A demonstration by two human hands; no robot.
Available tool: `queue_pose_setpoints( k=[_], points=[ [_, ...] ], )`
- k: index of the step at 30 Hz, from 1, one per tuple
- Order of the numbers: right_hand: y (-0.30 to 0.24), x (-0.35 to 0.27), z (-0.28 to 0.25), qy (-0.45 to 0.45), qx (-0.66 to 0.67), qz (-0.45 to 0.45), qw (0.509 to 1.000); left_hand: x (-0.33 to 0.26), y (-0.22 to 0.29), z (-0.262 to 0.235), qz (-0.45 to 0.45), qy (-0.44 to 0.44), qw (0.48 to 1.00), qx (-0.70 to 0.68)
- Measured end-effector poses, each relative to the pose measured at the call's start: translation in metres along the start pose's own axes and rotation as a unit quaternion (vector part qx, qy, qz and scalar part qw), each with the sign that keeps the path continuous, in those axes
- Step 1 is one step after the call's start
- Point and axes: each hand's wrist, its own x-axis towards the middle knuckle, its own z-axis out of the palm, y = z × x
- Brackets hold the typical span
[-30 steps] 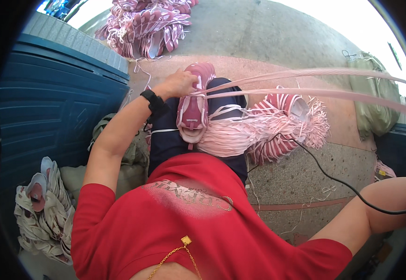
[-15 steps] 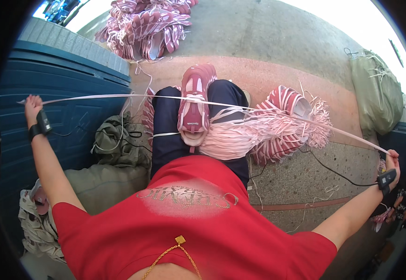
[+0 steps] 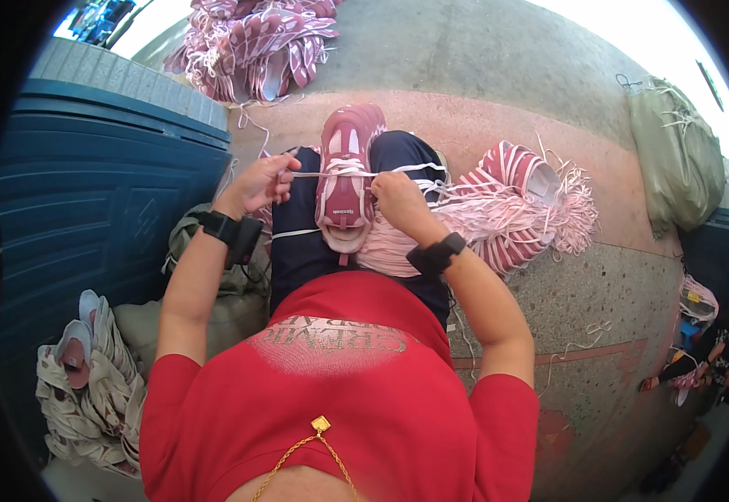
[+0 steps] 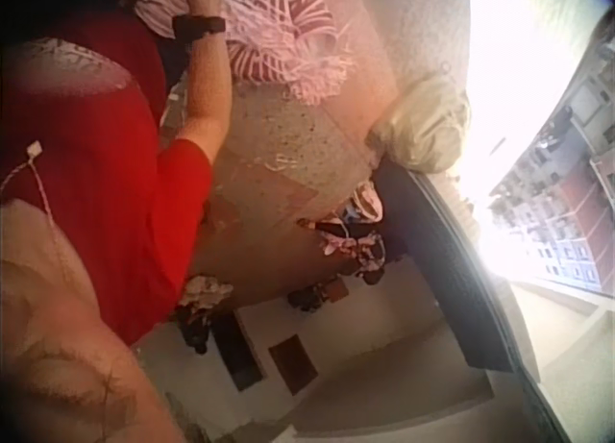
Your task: The person is tying laces on pink shoes in an outdoor manufacturing or finishing area.
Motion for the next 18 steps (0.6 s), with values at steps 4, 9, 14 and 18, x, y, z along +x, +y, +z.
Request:
queue_pose_setpoints(
  k=[4, 9, 14, 18],
  points=[
    [-0.006, 0.013, 0.012, 0.073, -0.124, 0.023, 0.989, 0.019, -0.028, 0.04, 0.055, 0.112, 0.964, 0.233],
    [-0.002, 0.023, 0.02, 0.065, -0.176, 0.041, 0.981, 0.019, -0.037, 0.045, 0.239, 0.126, 0.888, 0.371],
    [-0.004, 0.032, 0.017, 0.033, -0.264, -0.062, 0.962, 0.015, -0.044, 0.043, 0.112, 0.186, 0.922, 0.321],
    [-0.012, 0.034, 0.015, 0.064, -0.382, -0.176, 0.905, 0.016, -0.053, 0.039, 0.178, 0.244, 0.868, 0.395]
  ],
)
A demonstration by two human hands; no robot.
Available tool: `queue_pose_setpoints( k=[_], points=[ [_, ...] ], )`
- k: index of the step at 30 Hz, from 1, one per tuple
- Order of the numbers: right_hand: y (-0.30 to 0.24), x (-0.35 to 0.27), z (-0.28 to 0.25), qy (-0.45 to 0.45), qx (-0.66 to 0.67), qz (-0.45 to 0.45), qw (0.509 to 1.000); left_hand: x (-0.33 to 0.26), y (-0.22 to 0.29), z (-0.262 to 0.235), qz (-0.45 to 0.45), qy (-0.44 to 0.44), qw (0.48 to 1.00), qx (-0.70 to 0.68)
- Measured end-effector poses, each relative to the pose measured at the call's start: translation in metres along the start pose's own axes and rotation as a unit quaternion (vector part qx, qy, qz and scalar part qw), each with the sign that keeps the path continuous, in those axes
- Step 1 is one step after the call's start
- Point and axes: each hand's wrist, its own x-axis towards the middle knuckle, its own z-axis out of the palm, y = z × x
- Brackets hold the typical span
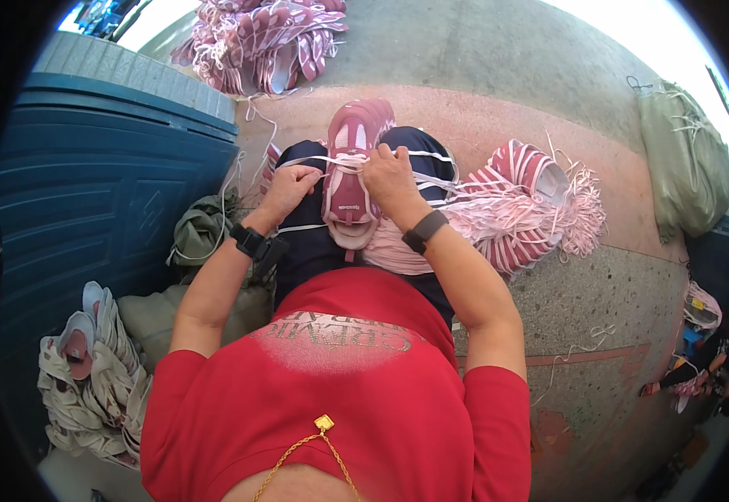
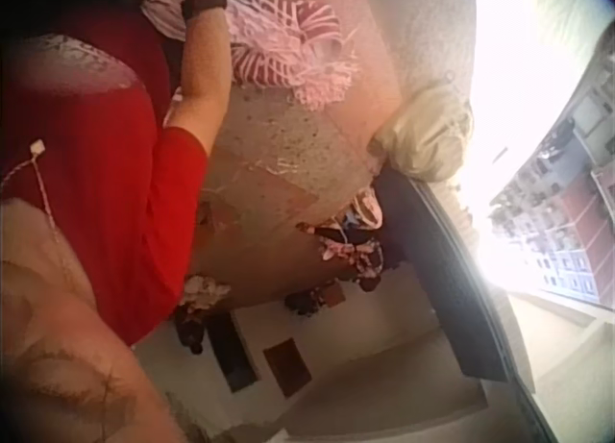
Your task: The person is tying laces on pink shoes in an outdoor manufacturing or finishing area.
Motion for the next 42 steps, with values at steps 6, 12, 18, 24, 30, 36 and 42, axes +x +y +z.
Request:
queue_pose_setpoints(
  k=[6, 12, 18, 24, 30, 36, 42],
  points=[
    [-0.001, -0.004, -0.004, 0.009, 0.091, 0.145, 0.985, 0.008, -0.002, 0.009, 0.114, 0.068, 0.97, 0.204],
    [0.001, -0.002, -0.004, -0.039, 0.088, 0.177, 0.979, 0.015, 0.007, 0.014, 0.188, 0.079, 0.926, 0.317],
    [0.002, -0.003, 0.004, -0.031, 0.104, 0.172, 0.979, 0.017, 0.007, 0.019, 0.235, 0.088, 0.906, 0.342],
    [0.003, -0.005, 0.004, -0.043, 0.122, 0.168, 0.977, 0.017, 0.011, 0.023, 0.227, 0.091, 0.893, 0.379],
    [-0.009, -0.007, -0.015, -0.131, 0.105, 0.169, 0.971, -0.006, 0.033, 0.019, 0.222, 0.129, 0.86, 0.441],
    [0.003, -0.01, -0.007, -0.132, 0.193, 0.152, 0.96, -0.013, 0.024, 0.025, 0.159, 0.065, 0.914, 0.368],
    [0.01, -0.023, 0.014, -0.02, 0.305, 0.15, 0.94, 0.007, 0.025, 0.005, 0.222, -0.002, 0.951, 0.217]
  ],
)
